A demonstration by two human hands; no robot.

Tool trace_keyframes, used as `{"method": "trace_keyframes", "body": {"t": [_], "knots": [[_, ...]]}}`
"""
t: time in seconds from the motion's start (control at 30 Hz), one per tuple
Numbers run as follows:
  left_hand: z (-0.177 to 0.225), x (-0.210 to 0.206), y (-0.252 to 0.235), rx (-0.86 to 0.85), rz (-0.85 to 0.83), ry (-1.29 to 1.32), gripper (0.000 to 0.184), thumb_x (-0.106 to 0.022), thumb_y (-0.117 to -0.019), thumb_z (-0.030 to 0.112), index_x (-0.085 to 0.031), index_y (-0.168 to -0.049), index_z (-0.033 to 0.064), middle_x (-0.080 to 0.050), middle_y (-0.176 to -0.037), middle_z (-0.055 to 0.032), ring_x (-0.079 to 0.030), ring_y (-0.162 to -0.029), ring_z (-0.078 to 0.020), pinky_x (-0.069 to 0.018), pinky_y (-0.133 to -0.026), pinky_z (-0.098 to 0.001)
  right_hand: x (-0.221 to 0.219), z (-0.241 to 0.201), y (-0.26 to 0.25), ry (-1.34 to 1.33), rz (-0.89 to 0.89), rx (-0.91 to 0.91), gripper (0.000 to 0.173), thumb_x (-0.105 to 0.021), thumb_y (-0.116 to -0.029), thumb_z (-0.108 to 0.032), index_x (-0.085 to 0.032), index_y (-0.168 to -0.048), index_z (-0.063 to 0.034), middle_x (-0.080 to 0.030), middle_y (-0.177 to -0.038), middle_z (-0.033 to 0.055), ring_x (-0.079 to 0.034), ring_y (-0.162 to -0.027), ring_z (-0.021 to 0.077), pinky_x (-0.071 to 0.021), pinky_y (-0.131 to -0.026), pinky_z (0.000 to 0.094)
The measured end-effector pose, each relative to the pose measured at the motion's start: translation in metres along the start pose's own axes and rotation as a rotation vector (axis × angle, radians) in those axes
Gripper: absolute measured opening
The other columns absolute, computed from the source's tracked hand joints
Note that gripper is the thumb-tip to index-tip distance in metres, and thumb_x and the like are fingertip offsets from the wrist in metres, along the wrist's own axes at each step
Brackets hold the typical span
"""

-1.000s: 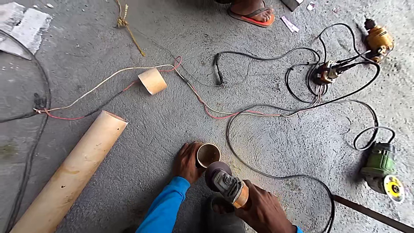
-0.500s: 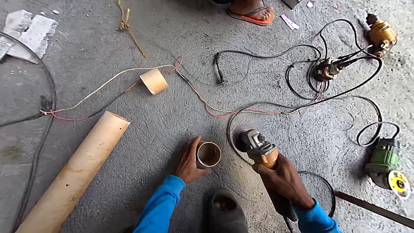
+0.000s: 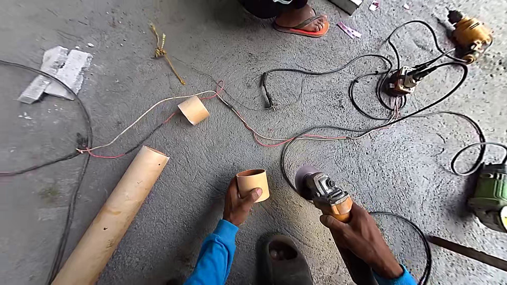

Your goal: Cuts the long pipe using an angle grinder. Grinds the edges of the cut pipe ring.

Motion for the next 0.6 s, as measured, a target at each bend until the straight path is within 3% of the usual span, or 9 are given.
{"method": "trace_keyframes", "body": {"t": [0.27,0.47,0.6], "knots": [[-0.012,0.002,-0.002,0.002,0.084,-0.095,0.095,-0.081,-0.0629,0.062,-0.053,-0.13,0.0007,-0.069,-0.11,-0.0087,-0.069,-0.1,-0.0136,-0.0591,-0.089,-0.0363,-0.002,0.003,0.005,0.056,-0.011,-0.004,0.073,-0.073,-0.0635,-0.067,-0.068,-0.111,-0.0123,-0.07,-0.081,-0.0003,-0.069,-0.072,0.0155,-0.0564,-0.063,0.0472],[-0.012,0.001,-0.001,-0.044,0.11,-0.209,0.096,-0.08,-0.063,0.063,-0.054,-0.132,0.0014,-0.067,-0.114,-0.0108,-0.066,-0.104,-0.0169,-0.0566,-0.091,-0.0402,-0.002,0.004,0.006,0.056,-0.015,0.011,0.072,-0.072,-0.0638,-0.069,-0.068,-0.109,-0.0135,-0.069,-0.078,-0.0019,-0.068,-0.068,0.014,-0.0558,-0.06,0.0455],[-0.024,-0.001,-0.001,-0.157,0.118,-0.354,0.102,-0.091,-0.0601,0.05,-0.048,-0.14,0.003,-0.061,-0.132,-0.015,-0.06,-0.122,-0.0226,-0.0508,-0.105,-0.0434,-0.002,0.005,0.007,0.08,-0.025,0.02,0.071,-0.072,-0.0646,-0.069,-0.068,-0.109,-0.0135,-0.069,-0.079,-0.0013,-0.068,-0.07,0.0142,-0.0558,-0.062,0.0453]]}}
Point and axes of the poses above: each hand's wrist, its own y-axis away from the middle knuckle, its own x-axis out of the back of the hand, z = x × y, the point moved 3 cm from there along -y, towards the middle knuckle
